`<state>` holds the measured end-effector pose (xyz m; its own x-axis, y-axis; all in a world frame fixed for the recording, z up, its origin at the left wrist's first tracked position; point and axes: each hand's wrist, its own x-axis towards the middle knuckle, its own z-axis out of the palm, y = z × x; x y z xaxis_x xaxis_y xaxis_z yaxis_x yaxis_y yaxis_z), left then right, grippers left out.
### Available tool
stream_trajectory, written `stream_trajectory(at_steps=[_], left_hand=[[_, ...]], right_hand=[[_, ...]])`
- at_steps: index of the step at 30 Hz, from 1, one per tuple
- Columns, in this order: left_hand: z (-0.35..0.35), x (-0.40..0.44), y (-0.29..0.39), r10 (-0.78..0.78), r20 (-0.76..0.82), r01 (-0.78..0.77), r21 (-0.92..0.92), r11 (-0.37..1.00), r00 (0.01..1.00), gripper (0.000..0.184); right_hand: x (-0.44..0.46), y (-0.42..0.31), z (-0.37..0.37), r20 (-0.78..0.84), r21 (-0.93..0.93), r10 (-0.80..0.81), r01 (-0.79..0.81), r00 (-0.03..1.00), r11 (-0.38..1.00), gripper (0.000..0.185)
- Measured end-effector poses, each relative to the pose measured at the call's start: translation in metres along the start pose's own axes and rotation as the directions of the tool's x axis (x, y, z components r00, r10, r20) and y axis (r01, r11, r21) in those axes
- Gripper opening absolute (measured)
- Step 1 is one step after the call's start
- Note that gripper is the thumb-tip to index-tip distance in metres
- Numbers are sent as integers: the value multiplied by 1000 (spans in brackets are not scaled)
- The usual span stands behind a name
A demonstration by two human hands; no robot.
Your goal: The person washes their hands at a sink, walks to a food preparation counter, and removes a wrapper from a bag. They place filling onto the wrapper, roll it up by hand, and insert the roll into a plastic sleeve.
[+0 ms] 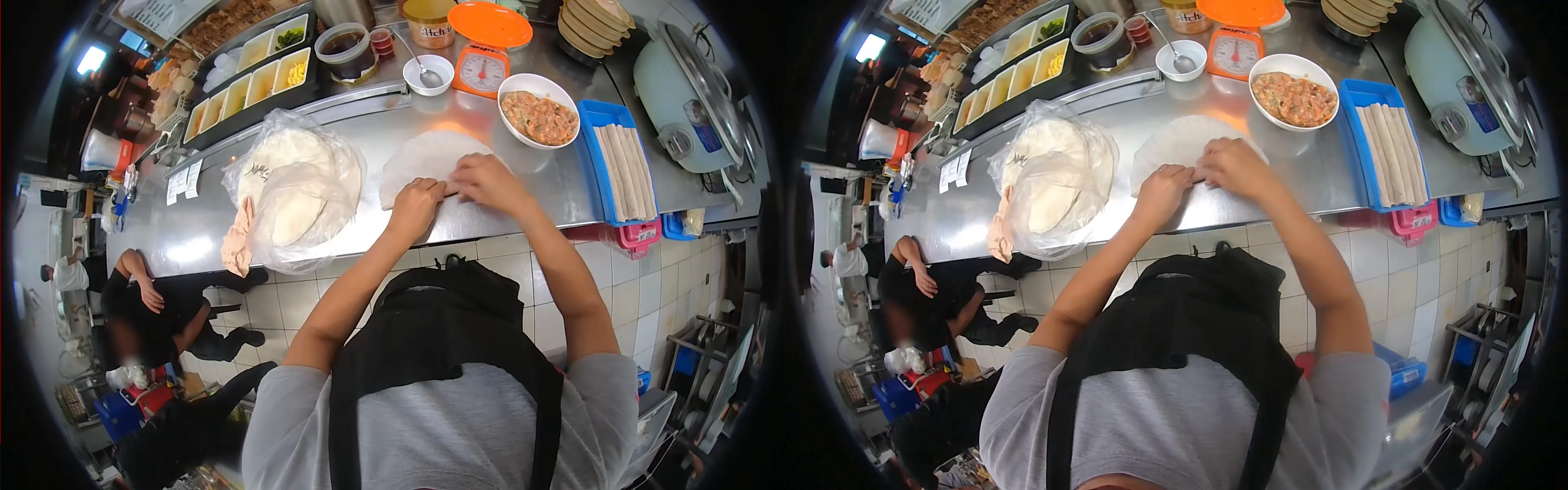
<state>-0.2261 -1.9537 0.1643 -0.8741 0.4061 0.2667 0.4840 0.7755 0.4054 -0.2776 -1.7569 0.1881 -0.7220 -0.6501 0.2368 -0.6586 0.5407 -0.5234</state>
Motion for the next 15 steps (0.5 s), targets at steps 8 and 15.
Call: stream_trajectory(at_steps=[8,15], left_hand=[[1,2,4,153,-205,-74,349,934,967,14],[-5,11,5,-43,164,-33,434,900,986,15]], right_hand=[[5,-17,19,79,-206,44,-27,996,978,5],[8,-14,29,38,-400,-82,90,996,912,7]])
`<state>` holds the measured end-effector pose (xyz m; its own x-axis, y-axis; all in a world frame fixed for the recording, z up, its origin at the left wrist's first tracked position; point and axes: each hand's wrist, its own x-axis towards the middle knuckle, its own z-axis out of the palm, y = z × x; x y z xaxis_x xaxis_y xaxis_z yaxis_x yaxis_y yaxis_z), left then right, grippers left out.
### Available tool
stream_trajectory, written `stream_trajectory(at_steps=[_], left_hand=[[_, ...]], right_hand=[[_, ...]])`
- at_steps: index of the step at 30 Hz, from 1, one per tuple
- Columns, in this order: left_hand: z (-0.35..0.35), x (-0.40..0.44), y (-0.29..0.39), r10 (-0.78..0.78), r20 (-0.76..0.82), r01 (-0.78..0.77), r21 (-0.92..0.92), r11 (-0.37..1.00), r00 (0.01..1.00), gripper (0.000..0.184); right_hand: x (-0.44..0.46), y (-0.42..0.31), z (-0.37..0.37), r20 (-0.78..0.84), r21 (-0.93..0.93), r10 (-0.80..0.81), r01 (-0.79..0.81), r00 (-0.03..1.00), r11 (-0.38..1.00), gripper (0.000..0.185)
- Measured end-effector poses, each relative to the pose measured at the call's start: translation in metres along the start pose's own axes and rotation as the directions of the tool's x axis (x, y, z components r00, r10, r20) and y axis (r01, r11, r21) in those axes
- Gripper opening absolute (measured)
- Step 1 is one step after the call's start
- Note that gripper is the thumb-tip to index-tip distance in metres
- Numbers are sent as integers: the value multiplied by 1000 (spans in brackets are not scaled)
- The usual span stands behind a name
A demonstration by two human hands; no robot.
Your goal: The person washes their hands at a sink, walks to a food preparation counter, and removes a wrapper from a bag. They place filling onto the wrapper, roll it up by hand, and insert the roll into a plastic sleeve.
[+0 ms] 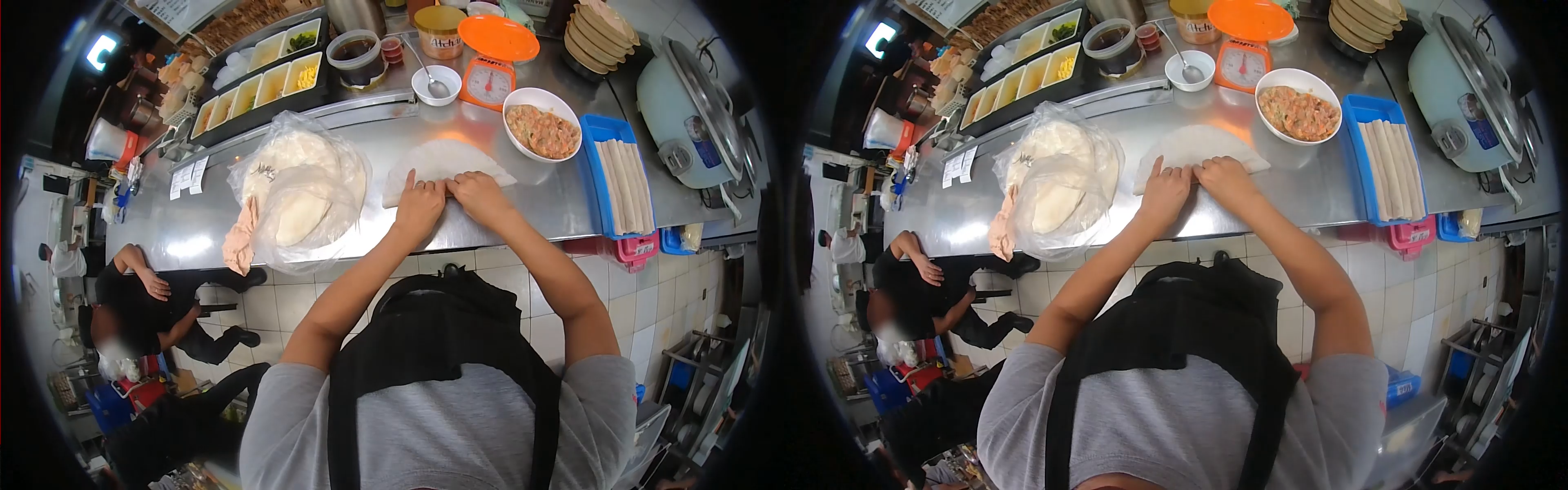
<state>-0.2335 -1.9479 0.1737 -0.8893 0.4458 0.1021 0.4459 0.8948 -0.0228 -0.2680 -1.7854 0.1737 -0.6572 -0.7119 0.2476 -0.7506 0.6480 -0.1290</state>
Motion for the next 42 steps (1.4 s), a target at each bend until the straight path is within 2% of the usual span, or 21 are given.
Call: stream_trajectory(at_steps=[2,7,9,11,13,15,17,18,20,22,23,24,26,27,32,34,35,37,39,41,42], left_hand=[[1,-1,-3,29,-132,-19,75,997,991,26],[10,1,-4,30,-190,-17,70,997,981,21],[9,5,-6,35,-188,-22,67,998,981,18],[7,10,-8,-53,21,54,-30,998,998,17],[4,8,-10,-28,-53,29,9,1000,998,18],[5,10,-13,-2,-129,9,53,999,992,20],[5,13,-16,20,-98,-16,36,999,995,20],[3,14,-18,13,-101,-9,39,999,995,20],[-5,17,-20,27,41,-29,34,999,999,19],[-4,18,-20,-13,89,13,3,1000,996,22],[-3,16,-19,-41,145,45,-30,999,989,25],[1,14,-18,-50,141,54,-25,998,989,25],[8,4,-11,-83,-164,87,12,996,983,38],[4,-1,-7,-100,-105,97,-34,995,989,50],[11,-28,2,-142,-136,122,-142,982,980,56],[15,-39,4,-173,-108,152,-179,972,979,57],[18,-42,4,-190,-116,168,-172,971,975,58],[19,-43,2,-214,-129,192,-168,967,968,59],[19,-44,2,-285,-177,235,-257,937,942,59],[20,-45,2,-300,-185,247,-260,933,936,58],[21,-45,2,-303,-194,249,-260,933,933,58]], right_hand=[[1,-2,-2,8,6,33,-33,999,999,8],[2,1,1,-93,-14,-52,51,994,999,9],[6,2,-1,-33,-3,-11,10,999,1000,10],[9,4,-1,28,7,31,-31,999,999,11],[11,9,3,91,47,39,-43,995,998,13],[11,11,3,51,45,19,-21,999,999,14],[14,16,1,11,43,-3,3,1000,999,16],[19,23,-1,60,149,46,-55,997,987,18],[43,40,-8,107,245,79,-103,991,964,22],[81,64,-14,-118,246,231,-197,966,949,31],[99,73,-13,-122,247,221,-186,968,951,31],[117,80,-13,-171,148,218,-194,961,970,33],[143,92,-6,-218,49,199,-193,955,980,36],[151,96,3,-156,-39,212,-221,965,975,40],[164,106,16,45,-226,218,-203,975,953,48],[156,106,9,-215,-2,176,-181,960,984,43],[152,97,-1,-211,-1,168,-172,963,985,43],[132,74,-22,-215,272,242,-180,946,945,37],[110,61,5,-132,493,344,-240,929,836,33],[87,33,19,54,308,57,-70,997,949,35],[79,21,25,55,307,53,-67,997,949,35]])
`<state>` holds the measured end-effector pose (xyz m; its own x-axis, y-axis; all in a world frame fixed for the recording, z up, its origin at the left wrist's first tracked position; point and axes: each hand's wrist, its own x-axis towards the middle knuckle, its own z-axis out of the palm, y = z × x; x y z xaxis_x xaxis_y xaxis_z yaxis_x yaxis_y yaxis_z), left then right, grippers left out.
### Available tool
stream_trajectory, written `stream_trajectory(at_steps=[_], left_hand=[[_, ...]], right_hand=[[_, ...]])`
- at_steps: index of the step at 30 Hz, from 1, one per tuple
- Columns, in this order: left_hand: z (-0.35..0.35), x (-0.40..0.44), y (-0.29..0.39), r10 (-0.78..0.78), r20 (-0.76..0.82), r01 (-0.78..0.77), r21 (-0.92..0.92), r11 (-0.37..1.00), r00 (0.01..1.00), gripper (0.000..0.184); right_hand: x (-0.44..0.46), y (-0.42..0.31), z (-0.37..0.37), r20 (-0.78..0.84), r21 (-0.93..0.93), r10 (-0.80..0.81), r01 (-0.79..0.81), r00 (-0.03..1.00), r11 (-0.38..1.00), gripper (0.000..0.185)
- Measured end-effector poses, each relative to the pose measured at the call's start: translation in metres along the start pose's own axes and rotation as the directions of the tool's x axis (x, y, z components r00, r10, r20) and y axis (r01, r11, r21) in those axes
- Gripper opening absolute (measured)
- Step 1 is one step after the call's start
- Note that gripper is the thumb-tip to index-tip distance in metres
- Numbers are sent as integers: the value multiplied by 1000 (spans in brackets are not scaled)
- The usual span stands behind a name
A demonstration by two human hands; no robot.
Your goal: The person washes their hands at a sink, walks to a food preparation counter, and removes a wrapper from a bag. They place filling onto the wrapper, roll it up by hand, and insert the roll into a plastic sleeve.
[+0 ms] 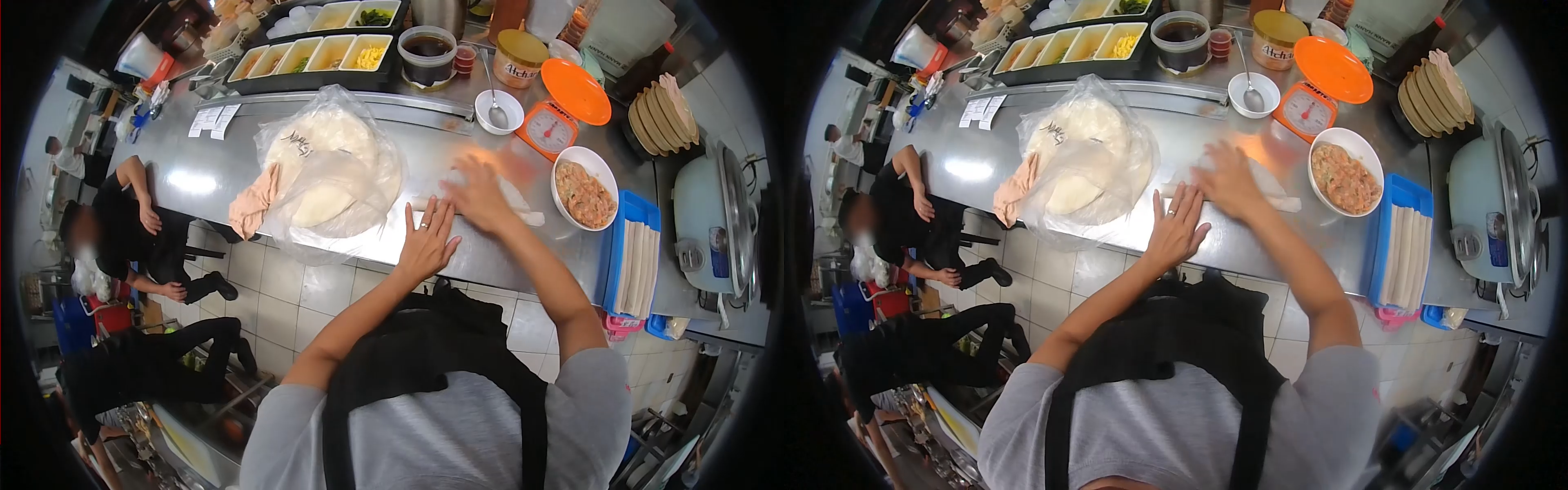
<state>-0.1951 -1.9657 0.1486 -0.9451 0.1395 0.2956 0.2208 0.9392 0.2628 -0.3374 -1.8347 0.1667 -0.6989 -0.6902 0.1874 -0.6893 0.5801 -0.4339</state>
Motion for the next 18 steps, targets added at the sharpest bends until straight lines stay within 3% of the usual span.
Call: stream_trajectory(at_steps=[2,4,6,7,8,10,14,16,18], left_hand=[[1,-1,-1,0,12,0,-1,1000,1000,58],[2,-1,-2,-7,20,7,3,1000,1000,58],[2,0,-2,1,5,0,-20,1000,1000,58],[3,0,-2,3,7,-2,-20,1000,1000,58],[4,-1,-2,-6,15,6,-25,1000,1000,58],[6,-1,-3,-15,19,16,-27,1000,1000,58],[7,-1,-4,-4,4,4,-31,1000,1000,58],[6,-2,-3,-2,3,3,-26,1000,1000,58],[4,-1,-4,-20,36,21,-52,998,999,58]], right_hand=[[-9,-13,11,213,-129,-101,130,972,983,37],[-7,-5,-4,234,-218,-39,92,971,972,39],[-6,0,-9,139,-208,138,-107,981,972,40],[-4,20,17,132,-167,-79,100,988,981,41],[-3,12,14,131,-167,-75,97,989,981,41],[6,-14,1,331,-106,-95,137,939,985,40],[10,-1,1,266,-168,-68,115,962,979,40],[13,-2,9,308,0,-246,258,919,966,40],[27,4,-7,251,31,-220,220,942,975,40]])
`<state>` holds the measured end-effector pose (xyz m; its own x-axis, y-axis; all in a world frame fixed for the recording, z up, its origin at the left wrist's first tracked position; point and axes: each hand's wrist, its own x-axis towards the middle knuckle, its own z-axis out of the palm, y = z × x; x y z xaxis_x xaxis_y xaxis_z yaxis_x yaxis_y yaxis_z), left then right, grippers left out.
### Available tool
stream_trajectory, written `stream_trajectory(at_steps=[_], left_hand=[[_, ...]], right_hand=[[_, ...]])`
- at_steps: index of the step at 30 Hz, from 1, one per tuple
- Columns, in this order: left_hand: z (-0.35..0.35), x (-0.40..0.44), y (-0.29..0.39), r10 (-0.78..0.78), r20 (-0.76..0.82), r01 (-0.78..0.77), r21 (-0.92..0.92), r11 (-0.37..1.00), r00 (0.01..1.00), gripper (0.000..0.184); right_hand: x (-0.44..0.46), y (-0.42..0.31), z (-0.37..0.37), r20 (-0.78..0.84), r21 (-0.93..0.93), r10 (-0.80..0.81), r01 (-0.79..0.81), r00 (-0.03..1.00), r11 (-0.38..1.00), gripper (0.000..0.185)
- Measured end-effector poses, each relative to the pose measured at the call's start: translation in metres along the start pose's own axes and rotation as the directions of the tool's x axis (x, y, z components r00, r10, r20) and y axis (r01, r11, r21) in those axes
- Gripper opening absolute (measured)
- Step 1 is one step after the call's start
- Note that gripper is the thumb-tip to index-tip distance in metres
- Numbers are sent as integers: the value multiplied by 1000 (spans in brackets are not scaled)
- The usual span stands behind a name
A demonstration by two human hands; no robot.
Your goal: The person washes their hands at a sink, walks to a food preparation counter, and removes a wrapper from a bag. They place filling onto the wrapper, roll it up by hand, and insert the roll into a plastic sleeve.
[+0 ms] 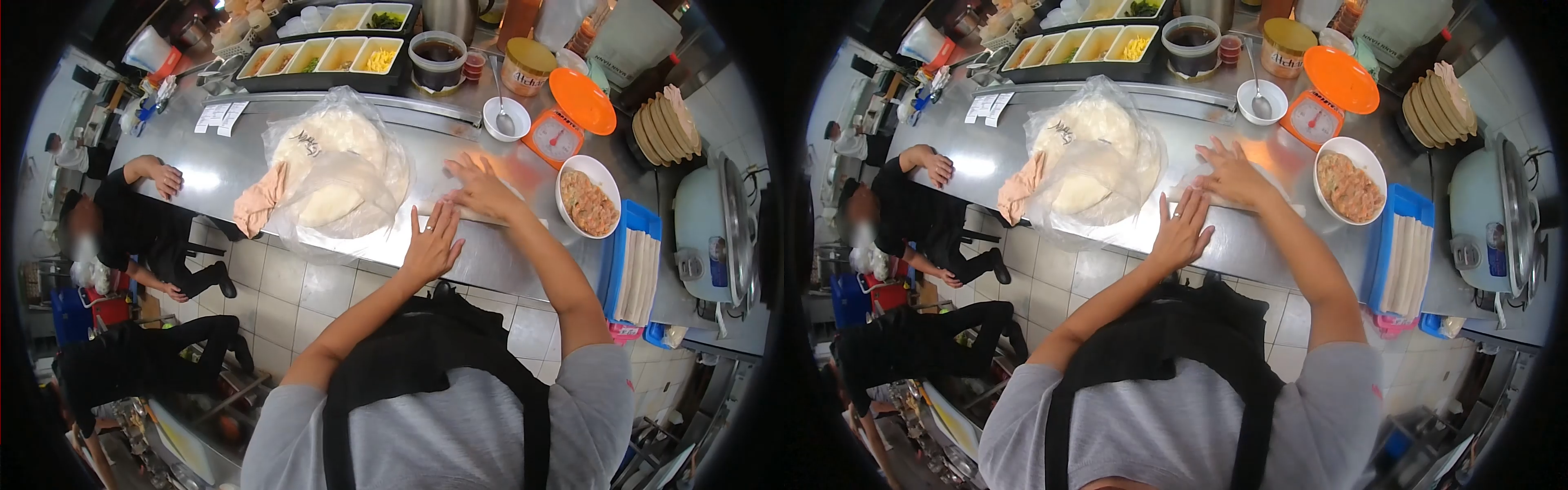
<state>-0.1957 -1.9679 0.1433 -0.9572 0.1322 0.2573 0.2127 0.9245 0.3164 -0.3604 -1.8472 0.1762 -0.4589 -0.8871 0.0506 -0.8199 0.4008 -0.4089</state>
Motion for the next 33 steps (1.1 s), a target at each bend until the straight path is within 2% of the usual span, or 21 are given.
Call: stream_trajectory(at_steps=[2,3,4,5,7,11,13,14,16,18,19,21,24,25,27,28,30,31,33], left_hand=[[1,0,0,-1,-17,1,-8,1000,1000,58],[1,0,1,-11,-23,11,-19,1000,1000,59],[1,0,1,-8,-22,7,-24,1000,1000,59],[0,0,1,-15,-31,14,-18,1000,999,59],[-1,0,2,-15,-41,14,-10,1000,999,58],[0,1,0,-15,-44,15,6,1000,999,59],[1,-1,0,-14,-30,14,6,1000,999,59],[0,-1,0,-11,-36,11,13,1000,999,59],[0,0,0,2,-45,-1,15,1000,999,59],[2,0,0,-20,-27,20,-5,1000,999,59],[3,0,0,-12,-27,11,-9,1000,1000,59],[3,-1,-1,-15,-25,15,-3,1000,1000,59],[2,-1,-1,-9,-26,9,-8,1000,1000,59],[2,0,-1,-1,-26,1,-10,1000,1000,59],[2,-1,-1,-23,-15,23,2,1000,1000,59],[2,0,-1,-20,-19,20,2,1000,1000,59],[3,0,-1,-31,-24,31,-10,999,999,59],[2,-1,-1,-29,-24,29,-9,1000,999,59],[1,0,-1,-26,-12,26,-11,1000,1000,59]], right_hand=[[7,15,-27,-61,38,37,-34,997,999,40],[9,25,-40,-267,62,128,-115,955,991,40],[11,34,-49,-458,106,217,-189,862,976,42],[15,47,-49,-458,106,222,-195,861,975,42],[22,69,-41,-573,-209,188,-364,797,908,42],[17,65,-49,-467,-169,301,-418,832,893,40],[6,48,-50,-619,-111,263,-414,740,904,39],[-3,39,-43,-620,-112,268,-422,737,900,39],[-24,14,-18,-405,-79,509,-584,760,808,48],[-33,-27,30,-310,-299,609,-683,730,667,56],[-32,-37,36,-314,-299,614,-689,724,660,56],[-28,-48,42,-287,-171,686,-741,668,650,65],[-23,-50,39,-234,-72,733,-764,638,642,68],[-24,-50,36,-239,-70,737,-768,632,637,68],[-24,-51,25,-257,-225,782,-822,568,523,63],[-24,-46,16,-262,-225,781,-823,567,522,63],[-16,-25,-6,-384,-40,724,-794,572,606,55],[-7,-14,-14,-385,-39,725,-795,571,606,55],[16,11,-28,-612,-14,521,-666,596,746,48]])
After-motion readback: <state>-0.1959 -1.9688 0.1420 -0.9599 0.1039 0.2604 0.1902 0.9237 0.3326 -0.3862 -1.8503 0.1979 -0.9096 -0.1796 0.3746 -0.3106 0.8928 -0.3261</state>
